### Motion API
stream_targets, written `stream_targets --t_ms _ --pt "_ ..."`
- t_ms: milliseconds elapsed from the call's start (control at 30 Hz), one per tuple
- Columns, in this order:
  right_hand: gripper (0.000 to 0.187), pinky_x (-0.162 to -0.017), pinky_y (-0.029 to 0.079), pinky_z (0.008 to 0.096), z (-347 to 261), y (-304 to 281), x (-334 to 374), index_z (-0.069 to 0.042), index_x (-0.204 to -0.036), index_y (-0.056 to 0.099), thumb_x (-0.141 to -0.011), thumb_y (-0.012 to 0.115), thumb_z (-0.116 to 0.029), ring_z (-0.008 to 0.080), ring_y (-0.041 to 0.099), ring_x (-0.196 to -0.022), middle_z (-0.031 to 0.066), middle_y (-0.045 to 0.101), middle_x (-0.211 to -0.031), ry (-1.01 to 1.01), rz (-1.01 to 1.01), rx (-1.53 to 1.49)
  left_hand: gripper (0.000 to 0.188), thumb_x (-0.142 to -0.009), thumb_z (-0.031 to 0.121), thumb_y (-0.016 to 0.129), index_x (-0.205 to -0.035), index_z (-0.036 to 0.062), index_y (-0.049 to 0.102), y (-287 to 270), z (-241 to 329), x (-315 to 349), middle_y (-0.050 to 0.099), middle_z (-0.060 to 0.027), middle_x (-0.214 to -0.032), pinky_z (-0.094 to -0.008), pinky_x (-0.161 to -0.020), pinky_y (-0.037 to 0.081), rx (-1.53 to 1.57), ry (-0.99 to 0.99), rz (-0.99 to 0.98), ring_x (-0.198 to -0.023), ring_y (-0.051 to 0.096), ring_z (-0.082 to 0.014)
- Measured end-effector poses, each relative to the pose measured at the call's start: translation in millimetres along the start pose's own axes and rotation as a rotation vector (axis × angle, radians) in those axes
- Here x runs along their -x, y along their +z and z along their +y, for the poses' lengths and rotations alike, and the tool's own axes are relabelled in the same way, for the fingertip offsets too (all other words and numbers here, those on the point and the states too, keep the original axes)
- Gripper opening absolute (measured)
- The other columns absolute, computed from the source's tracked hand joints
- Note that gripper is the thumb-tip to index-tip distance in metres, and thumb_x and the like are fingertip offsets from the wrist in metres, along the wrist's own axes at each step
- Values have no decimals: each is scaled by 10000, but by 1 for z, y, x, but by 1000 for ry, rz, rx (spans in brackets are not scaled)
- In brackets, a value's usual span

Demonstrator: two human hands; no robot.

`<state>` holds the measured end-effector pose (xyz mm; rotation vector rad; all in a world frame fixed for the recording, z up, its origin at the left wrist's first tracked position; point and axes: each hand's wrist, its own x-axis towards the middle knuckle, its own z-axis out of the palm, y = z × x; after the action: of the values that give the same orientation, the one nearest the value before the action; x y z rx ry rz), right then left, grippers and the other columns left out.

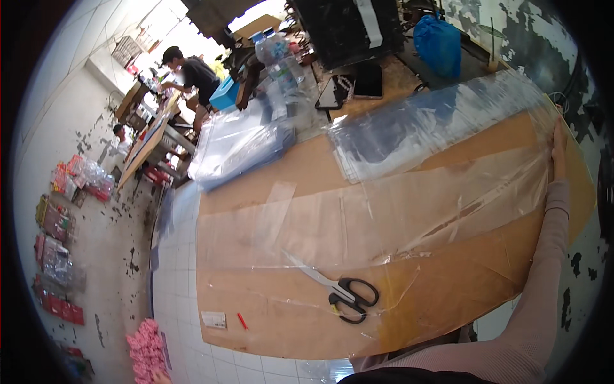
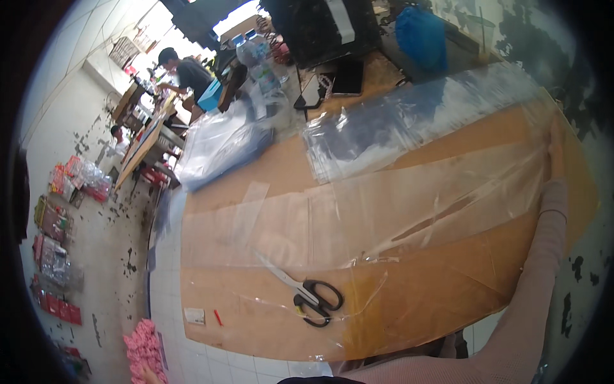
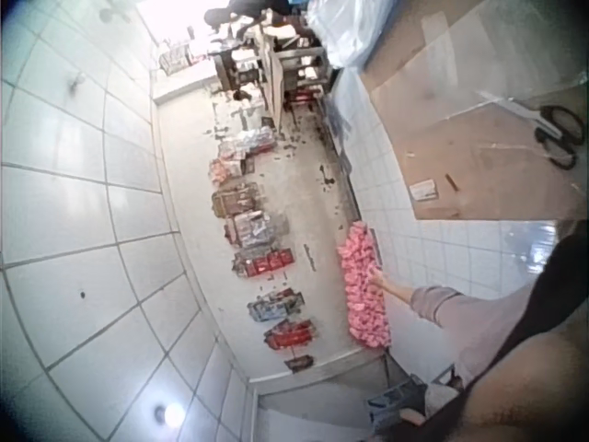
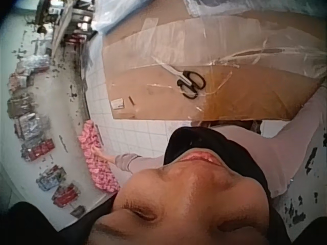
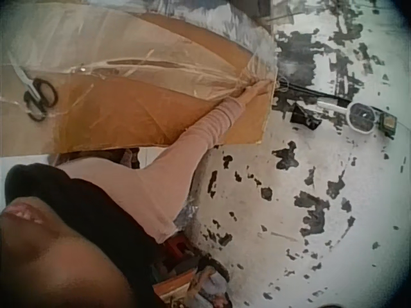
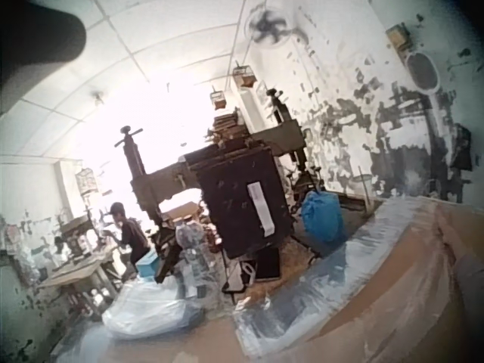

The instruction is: The person unfolds, smoothes, and folds plastic sheets over a table by hand, stacking the prepared plastic sheets.

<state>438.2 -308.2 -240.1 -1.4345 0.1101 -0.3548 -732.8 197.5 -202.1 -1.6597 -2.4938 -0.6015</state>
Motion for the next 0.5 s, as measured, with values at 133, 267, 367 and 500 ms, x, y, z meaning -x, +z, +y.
stream_targets --t_ms 133,267,367,500 --pt "439 -407 225 247 4 11 -17 -179 -532 328 -803 477 -492 58 265 -454 -61 277 -512 26 5 40 257 -817 200 458 -807 -40 551 14 114 -4 564 -186 -764 -340 -582 367 0 386 -243 -666 488 -251" --pt "444 -410 198 246 32 -12 -91 -173 -535 308 -812 469 -480 65 234 -449 -63 246 -514 -109 -24 6 282 -785 138 541 -1037 15 515 3 319 83 501 -188 -1060 -365 -857 364 6 1080 -299 -1005 461 -338" --pt "441 -414 188 245 47 -16 -81 -162 -543 294 -832 447 -458 73 211 -442 -62 217 -511 -271 -12 -31 354 -744 87 582 -1085 54 493 -19 449 200 464 -142 -1117 -359 -847 392 201 1314 -502 -1011 463 -323" --pt "409 -429 250 241 22 0 -40 -131 -568 323 -861 411 -402 88 252 -437 -49 267 -511 -122 102 -234 392 -707 123 621 -1080 104 503 -18 502 274 451 -126 -1125 -372 -826 399 302 1653 -656 -1011 466 -313"
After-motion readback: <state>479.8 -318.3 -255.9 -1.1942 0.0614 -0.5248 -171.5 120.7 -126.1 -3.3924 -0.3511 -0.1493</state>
